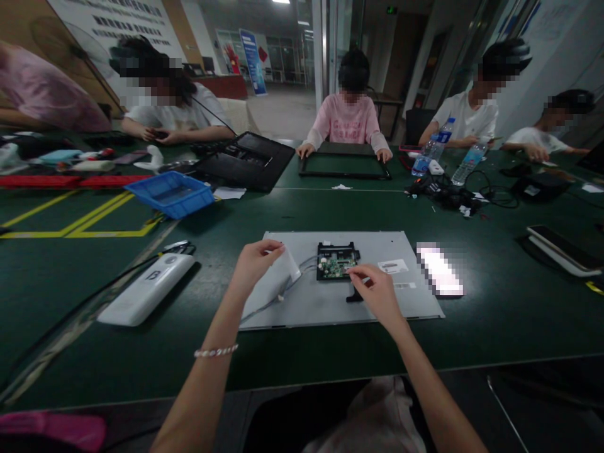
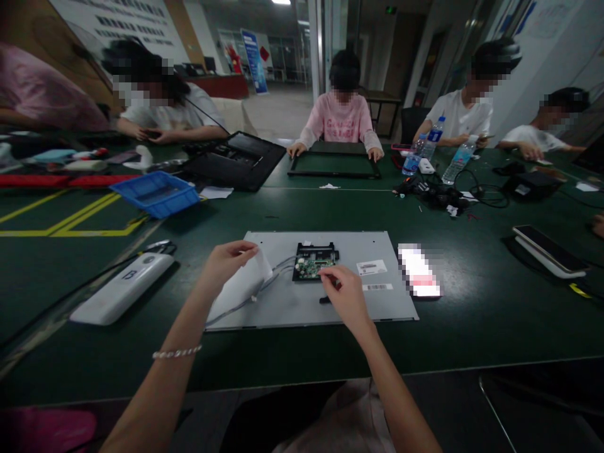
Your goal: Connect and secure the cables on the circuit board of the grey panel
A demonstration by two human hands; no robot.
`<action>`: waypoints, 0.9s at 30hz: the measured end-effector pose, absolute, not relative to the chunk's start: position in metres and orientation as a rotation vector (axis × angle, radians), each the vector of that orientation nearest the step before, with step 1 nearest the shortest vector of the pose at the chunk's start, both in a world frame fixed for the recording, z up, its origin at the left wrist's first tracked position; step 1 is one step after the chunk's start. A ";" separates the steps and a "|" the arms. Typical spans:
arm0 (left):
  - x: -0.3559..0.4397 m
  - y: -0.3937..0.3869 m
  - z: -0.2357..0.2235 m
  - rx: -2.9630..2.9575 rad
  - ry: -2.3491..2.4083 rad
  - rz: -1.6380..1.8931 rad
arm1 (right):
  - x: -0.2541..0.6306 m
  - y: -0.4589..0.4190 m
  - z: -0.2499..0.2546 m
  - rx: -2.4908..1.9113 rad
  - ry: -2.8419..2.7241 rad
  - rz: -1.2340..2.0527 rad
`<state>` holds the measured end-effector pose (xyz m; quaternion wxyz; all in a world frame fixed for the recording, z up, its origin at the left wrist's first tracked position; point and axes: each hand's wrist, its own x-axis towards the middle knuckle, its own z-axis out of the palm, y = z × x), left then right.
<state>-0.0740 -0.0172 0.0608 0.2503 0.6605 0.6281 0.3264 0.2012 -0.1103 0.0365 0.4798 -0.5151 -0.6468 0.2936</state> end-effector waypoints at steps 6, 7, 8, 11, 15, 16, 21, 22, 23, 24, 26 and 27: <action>-0.058 -0.029 0.036 1.998 1.805 0.721 | 0.179 -0.105 0.042 -1.220 -1.840 0.540; -0.057 -0.031 0.034 2.026 1.834 0.703 | 0.175 -0.104 0.043 -1.221 -1.883 0.508; -0.056 -0.033 0.034 2.057 1.859 0.695 | 0.171 -0.103 0.044 -1.224 -1.923 0.475; -0.050 -0.042 0.039 2.172 1.934 0.748 | 0.159 -0.101 0.049 -1.209 -2.058 0.385; -0.039 -0.061 0.047 2.393 1.985 0.737 | 0.142 -0.099 0.054 -1.095 -2.290 0.280; -0.036 -0.066 0.047 2.450 1.974 0.671 | 0.138 -0.099 0.053 -1.070 -2.342 0.257; -0.027 -0.084 0.038 2.557 1.941 0.413 | 0.130 -0.097 0.037 -1.030 -2.503 0.160; -0.027 -0.085 0.035 2.558 1.935 0.380 | 0.129 -0.098 0.034 -1.034 -2.521 0.149; -0.027 -0.085 0.033 2.556 1.929 0.347 | 0.130 -0.099 0.031 -1.035 -2.538 0.144; -0.027 -0.085 0.030 2.550 1.927 0.315 | 0.130 -0.100 0.028 -1.036 -2.550 0.146; -0.027 -0.084 0.026 2.537 1.919 0.276 | 0.132 -0.105 0.025 -1.042 -2.552 0.166; -0.026 -0.084 0.024 2.535 1.917 0.273 | 0.132 -0.109 0.023 -1.052 -2.542 0.182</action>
